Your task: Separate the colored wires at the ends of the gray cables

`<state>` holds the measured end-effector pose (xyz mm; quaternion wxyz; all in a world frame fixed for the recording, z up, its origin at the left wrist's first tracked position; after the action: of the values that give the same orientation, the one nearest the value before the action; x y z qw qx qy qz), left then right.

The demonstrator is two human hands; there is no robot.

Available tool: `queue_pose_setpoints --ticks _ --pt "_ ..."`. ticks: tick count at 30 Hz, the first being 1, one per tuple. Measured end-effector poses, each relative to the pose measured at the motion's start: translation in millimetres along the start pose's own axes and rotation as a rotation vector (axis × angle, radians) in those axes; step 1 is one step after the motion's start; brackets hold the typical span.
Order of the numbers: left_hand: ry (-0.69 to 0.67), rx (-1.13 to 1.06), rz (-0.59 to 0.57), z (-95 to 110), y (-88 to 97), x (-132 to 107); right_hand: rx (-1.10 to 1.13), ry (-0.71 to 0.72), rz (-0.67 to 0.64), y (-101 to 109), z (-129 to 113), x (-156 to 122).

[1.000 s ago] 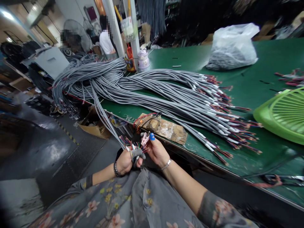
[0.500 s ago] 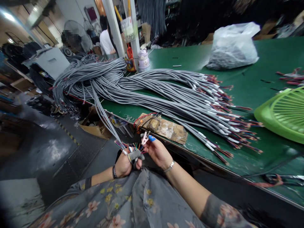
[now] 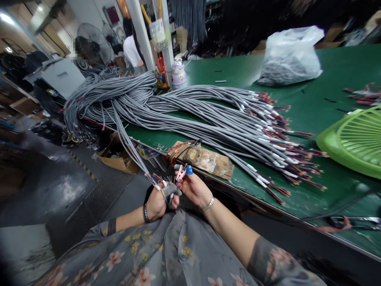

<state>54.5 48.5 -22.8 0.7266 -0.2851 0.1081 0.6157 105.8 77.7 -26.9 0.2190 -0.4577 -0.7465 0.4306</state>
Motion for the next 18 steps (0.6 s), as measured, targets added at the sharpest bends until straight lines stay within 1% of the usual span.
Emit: queue_pose_setpoints --ticks 4,10,18 --pt "0.016 0.002 0.009 -2.6 2.2 0.9 0.001 0.022 0.04 6.6 0.1 2.3" --pt "0.033 0.0 0.007 -4.4 2.5 -0.1 0.01 0.053 0.178 20.6 -2.1 3.2" --pt "0.019 0.031 -0.003 -2.9 2.9 -7.2 0.067 0.023 0.159 13.7 -3.5 -1.8"
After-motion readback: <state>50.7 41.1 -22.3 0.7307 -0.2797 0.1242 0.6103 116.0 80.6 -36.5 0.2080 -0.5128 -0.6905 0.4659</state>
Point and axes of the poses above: each hand's wrist, its own x-axis towards the middle knuckle, its own y-axis out of the back of the hand, z = x × y, the point moved 10 cm from there along x, towards the middle knuckle, and after that the axes turned 6 degrees about y, right-handed, at the moved point
